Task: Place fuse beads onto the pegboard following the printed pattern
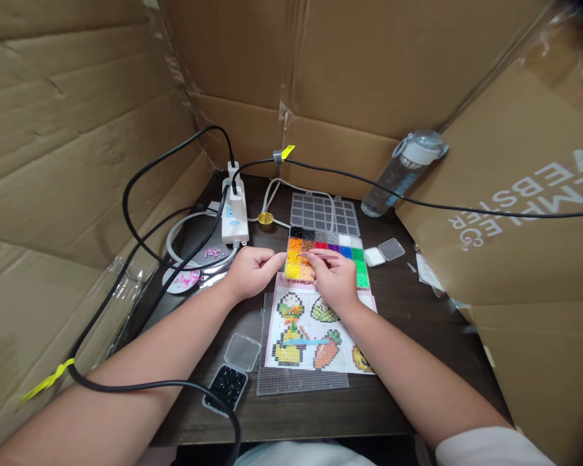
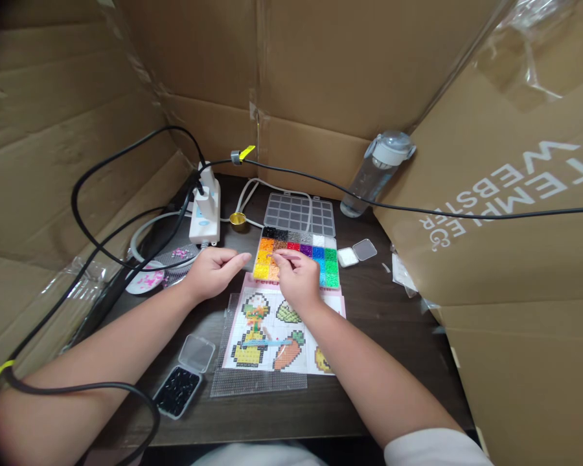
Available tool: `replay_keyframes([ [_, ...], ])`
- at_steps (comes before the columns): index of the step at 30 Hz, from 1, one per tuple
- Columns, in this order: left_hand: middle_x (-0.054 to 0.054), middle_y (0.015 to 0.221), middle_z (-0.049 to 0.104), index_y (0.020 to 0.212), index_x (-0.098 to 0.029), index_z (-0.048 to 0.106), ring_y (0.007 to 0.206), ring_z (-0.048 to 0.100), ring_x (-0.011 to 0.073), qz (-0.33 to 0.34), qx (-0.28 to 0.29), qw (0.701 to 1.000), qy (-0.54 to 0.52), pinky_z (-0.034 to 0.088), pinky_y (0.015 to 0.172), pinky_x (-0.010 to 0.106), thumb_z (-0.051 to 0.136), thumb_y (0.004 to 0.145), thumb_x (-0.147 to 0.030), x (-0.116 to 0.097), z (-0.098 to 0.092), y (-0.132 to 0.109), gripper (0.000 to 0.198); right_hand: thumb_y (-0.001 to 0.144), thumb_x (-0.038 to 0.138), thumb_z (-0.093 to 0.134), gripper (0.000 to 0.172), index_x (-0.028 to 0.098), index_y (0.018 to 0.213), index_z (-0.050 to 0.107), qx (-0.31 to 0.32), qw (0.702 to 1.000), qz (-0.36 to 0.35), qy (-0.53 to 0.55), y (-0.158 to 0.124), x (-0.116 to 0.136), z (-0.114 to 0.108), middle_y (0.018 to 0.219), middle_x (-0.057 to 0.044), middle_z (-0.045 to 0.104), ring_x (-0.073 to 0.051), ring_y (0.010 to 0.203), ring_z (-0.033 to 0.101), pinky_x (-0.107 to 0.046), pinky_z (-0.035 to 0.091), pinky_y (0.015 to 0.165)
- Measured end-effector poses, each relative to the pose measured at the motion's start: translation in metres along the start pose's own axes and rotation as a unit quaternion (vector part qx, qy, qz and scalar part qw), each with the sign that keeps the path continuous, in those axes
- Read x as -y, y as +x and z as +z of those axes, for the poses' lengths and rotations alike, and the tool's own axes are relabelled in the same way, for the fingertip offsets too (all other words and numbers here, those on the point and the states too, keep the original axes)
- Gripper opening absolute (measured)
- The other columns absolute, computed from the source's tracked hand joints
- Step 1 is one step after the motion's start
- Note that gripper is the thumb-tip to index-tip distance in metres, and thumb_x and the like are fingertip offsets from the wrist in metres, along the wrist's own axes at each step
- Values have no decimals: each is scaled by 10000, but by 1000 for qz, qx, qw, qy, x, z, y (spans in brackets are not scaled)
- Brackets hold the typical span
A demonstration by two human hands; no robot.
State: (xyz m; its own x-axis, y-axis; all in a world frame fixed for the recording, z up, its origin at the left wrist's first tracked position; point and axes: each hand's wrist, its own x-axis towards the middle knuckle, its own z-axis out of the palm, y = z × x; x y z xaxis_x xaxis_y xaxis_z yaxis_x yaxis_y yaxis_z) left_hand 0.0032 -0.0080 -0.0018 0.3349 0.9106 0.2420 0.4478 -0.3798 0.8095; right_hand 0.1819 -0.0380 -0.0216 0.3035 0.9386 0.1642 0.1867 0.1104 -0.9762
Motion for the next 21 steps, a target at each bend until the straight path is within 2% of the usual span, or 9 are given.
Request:
replay_keyframes([
  [8, -56, 487, 197, 466, -178, 248, 466, 216, 57, 10, -2, 1000, 7, 173, 447, 232, 496, 847, -386, 1, 0, 0, 499, 748, 346, 687, 233, 132, 810, 753, -5, 1000, 16, -10, 0, 4, -1, 797, -101, 750, -158, 615, 661, -235, 491, 455],
  [13, -55, 482, 203, 470, -178, 241, 464, 224, 57, 14, -8, 1000, 8, 181, 443, 228, 502, 844, -379, 0, 1, 0, 498, 734, 341, 702, 219, 134, 782, 753, -9, 999, 43, 7, -2, 13, -1, 773, -82, 741, -98, 468, 569, -225, 471, 398],
  [16, -54, 484, 200, 470, -181, 230, 464, 222, 58, 12, -6, 1000, 8, 184, 442, 231, 500, 840, -383, -2, 1, 0, 500, 742, 337, 708, 214, 135, 797, 750, -21, 998, 55, 16, -2, 24, -6, 694, -58, 716, -79, 408, 511, -221, 438, 356],
  [18, -53, 487, 196, 469, -184, 226, 464, 222, 58, 10, -6, 1000, 11, 187, 443, 234, 499, 836, -386, -3, 1, 1, 499, 768, 334, 694, 197, 148, 805, 749, -36, 999, 21, 14, 0, 35, -15, 675, -45, 706, -80, 415, 510, -217, 418, 351],
  [21, -52, 494, 198, 473, -185, 234, 466, 223, 59, 1, -6, 1000, 18, 188, 447, 240, 498, 834, -386, -3, 0, 1, 490, 827, 344, 656, 198, 164, 820, 736, -75, 994, -71, 27, 4, 55, -37, 751, -53, 723, -64, 430, 489, -222, 420, 385],
])
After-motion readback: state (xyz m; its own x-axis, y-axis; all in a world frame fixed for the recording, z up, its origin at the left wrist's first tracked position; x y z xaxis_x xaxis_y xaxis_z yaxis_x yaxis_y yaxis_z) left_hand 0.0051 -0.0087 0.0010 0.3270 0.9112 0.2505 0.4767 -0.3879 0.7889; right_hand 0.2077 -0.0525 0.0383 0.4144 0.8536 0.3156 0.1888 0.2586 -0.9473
